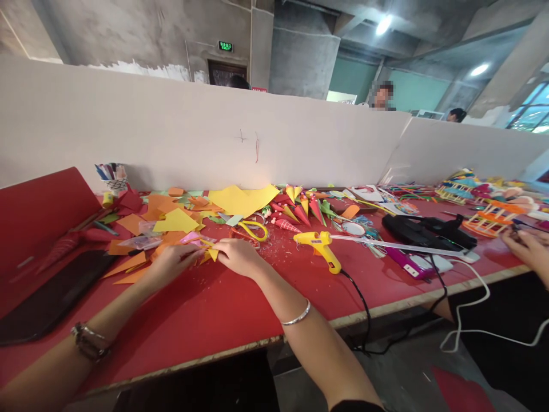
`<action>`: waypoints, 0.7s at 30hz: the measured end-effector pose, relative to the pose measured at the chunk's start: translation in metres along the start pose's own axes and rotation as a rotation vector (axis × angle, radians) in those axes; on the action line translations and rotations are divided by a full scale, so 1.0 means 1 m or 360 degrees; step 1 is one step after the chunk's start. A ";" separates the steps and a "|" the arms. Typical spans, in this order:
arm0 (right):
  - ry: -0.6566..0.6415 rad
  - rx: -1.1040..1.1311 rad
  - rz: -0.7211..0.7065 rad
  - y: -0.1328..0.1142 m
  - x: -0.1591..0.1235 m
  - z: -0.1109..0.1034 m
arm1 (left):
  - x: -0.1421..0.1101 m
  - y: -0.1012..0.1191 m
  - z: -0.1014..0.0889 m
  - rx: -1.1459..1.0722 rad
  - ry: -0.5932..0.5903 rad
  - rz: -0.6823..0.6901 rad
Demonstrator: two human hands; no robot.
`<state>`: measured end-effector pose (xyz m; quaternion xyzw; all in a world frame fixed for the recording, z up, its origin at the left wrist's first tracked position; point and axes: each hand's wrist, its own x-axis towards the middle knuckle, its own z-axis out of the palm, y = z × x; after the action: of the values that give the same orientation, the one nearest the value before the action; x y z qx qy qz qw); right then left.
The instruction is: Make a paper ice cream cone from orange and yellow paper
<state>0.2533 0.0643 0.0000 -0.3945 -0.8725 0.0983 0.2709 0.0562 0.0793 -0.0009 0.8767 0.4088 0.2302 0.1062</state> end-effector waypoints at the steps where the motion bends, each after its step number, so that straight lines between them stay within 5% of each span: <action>1: 0.0001 0.0000 -0.0007 0.000 0.000 0.000 | 0.000 0.000 0.000 -0.0013 -0.0013 -0.0015; 17: -0.0031 -0.0159 -0.0051 -0.004 0.002 0.000 | 0.001 0.001 0.006 -0.0598 -0.0289 -0.0355; 21: -0.0064 -0.0127 -0.0019 -0.005 0.002 0.001 | 0.001 -0.002 0.004 -0.0323 -0.0240 -0.0165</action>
<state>0.2488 0.0622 0.0021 -0.3978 -0.8833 0.0699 0.2379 0.0574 0.0810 -0.0052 0.8540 0.4189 0.1980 0.2365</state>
